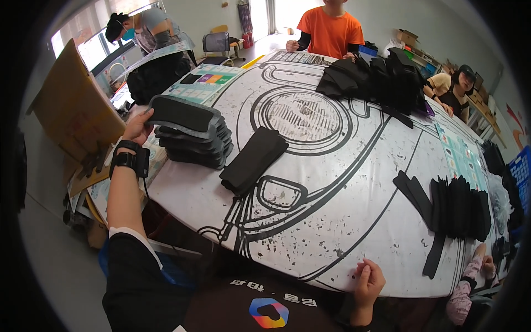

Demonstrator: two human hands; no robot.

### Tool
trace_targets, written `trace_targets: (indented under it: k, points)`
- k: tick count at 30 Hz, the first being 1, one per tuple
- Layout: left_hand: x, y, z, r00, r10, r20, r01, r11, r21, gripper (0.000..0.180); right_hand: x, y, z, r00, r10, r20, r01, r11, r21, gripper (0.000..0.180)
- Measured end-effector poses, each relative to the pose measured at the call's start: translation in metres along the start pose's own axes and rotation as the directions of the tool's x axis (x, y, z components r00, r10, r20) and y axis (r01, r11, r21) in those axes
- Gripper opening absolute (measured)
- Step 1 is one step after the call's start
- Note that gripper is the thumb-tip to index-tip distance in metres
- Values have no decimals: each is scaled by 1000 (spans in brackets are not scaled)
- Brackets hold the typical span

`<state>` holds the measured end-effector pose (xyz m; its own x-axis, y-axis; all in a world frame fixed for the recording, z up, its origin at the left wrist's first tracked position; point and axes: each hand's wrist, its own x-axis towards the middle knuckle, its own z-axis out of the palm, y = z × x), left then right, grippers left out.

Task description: Sorting and aligning black fabric shoe components on a workstation table.

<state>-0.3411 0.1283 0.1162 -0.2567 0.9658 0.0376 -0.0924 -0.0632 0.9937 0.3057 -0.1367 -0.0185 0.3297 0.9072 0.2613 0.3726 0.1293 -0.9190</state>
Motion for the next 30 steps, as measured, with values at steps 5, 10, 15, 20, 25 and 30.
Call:
trace_targets:
  k: [5, 10, 15, 20, 25, 30]
  points:
    - [6, 4, 7, 997, -71, 28, 68, 993, 99, 19, 0, 4, -3, 997, 33, -72, -24, 992, 120, 20]
    - [5, 5, 16, 985, -166, -38, 165, 884, 437, 21, -2, 7, -3, 997, 40, -65, -37, 998, 49, 20]
    - [16, -7, 4, 989, -146, -39, 149, 898, 414, 22, -2, 9, -3, 997, 53, -64, -47, 996, 80, 20]
    - [22, -19, -2, 986, 116, -116, 15, 639, 769, 37, -2, 8, -2, 997, 38, -67, -31, 994, 103, 19]
    - [0, -26, 25, 804, 592, 58, -195, 170, 966, 35, -2, 7, -3, 998, 16, -63, -12, 997, 70, 19]
    - [-46, -8, 67, 770, 534, 350, -588, 382, 713, 17, -4, 8, -4, 997, 23, -75, -16, 995, 96, 19]
